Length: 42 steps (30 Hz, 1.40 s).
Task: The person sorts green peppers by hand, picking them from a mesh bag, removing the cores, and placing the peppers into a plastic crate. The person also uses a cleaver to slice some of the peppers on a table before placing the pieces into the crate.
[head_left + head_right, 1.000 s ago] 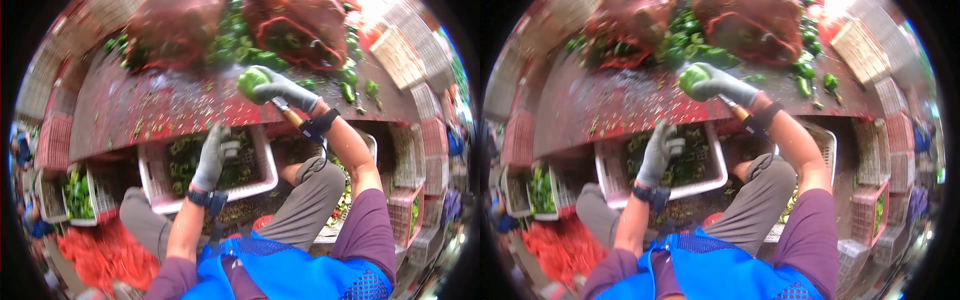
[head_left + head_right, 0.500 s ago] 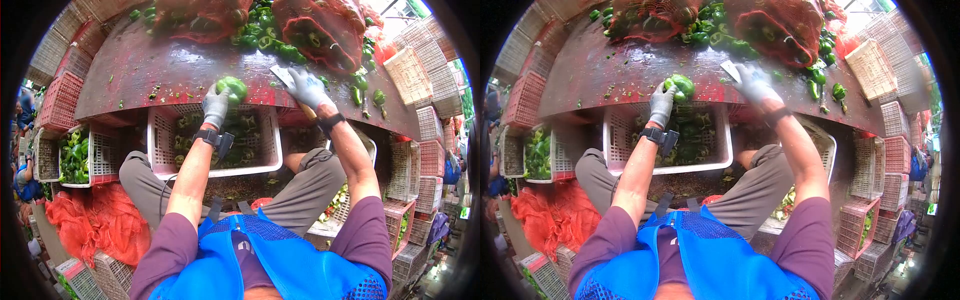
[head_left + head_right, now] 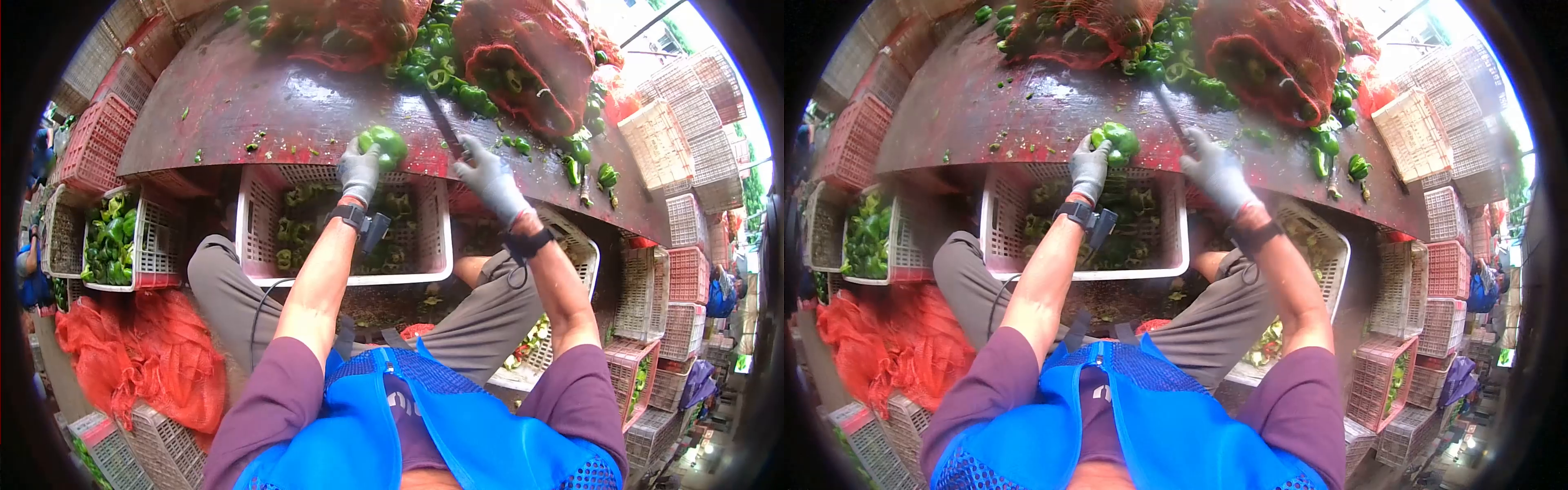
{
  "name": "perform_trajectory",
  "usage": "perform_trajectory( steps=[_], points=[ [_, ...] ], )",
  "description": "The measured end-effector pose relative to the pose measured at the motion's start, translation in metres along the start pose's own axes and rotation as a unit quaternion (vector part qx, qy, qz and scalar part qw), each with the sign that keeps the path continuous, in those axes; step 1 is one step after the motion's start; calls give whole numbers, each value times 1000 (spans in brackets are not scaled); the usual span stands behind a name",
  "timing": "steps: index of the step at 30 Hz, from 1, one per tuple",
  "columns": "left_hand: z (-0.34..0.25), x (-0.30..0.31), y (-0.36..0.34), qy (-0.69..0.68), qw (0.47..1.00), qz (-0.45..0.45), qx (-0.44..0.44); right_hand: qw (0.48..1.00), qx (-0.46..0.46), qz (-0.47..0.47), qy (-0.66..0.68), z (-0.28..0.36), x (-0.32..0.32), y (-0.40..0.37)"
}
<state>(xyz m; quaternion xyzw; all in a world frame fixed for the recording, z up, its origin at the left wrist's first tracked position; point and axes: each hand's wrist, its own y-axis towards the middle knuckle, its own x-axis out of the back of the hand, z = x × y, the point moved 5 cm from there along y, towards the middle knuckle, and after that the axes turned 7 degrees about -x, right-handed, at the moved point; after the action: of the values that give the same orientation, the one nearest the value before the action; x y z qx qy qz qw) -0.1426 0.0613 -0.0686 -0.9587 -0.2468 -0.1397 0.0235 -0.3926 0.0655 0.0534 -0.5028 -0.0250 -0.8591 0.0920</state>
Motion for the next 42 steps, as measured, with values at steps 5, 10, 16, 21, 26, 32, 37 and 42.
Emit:
perform_trajectory(
  steps=[5,10,16,21,26,32,37,42],
  points=[
    [7,-4,1,5,1000,-11,-13,994,97,40,-8,63,-18,-41],
    [-19,7,-7,67,998,12,10,990,49,117,-65,62,-31,-39],
    [-13,3,-2,33,999,2,23,983,45,151,-96,71,-60,8],
    [-7,6,12,-24,1000,4,1,972,-21,204,-117,81,-73,42],
    [28,8,27,-95,994,58,15,984,60,108,-124,98,-90,50],
    [43,14,24,-214,969,85,89,959,-24,144,242,51,-47,39],
    [45,19,20,-256,956,112,88,990,-28,-66,-124,-16,22,37],
    [40,24,21,-302,939,156,60,942,-35,-2,-334,-99,-4,51]
  ],
)
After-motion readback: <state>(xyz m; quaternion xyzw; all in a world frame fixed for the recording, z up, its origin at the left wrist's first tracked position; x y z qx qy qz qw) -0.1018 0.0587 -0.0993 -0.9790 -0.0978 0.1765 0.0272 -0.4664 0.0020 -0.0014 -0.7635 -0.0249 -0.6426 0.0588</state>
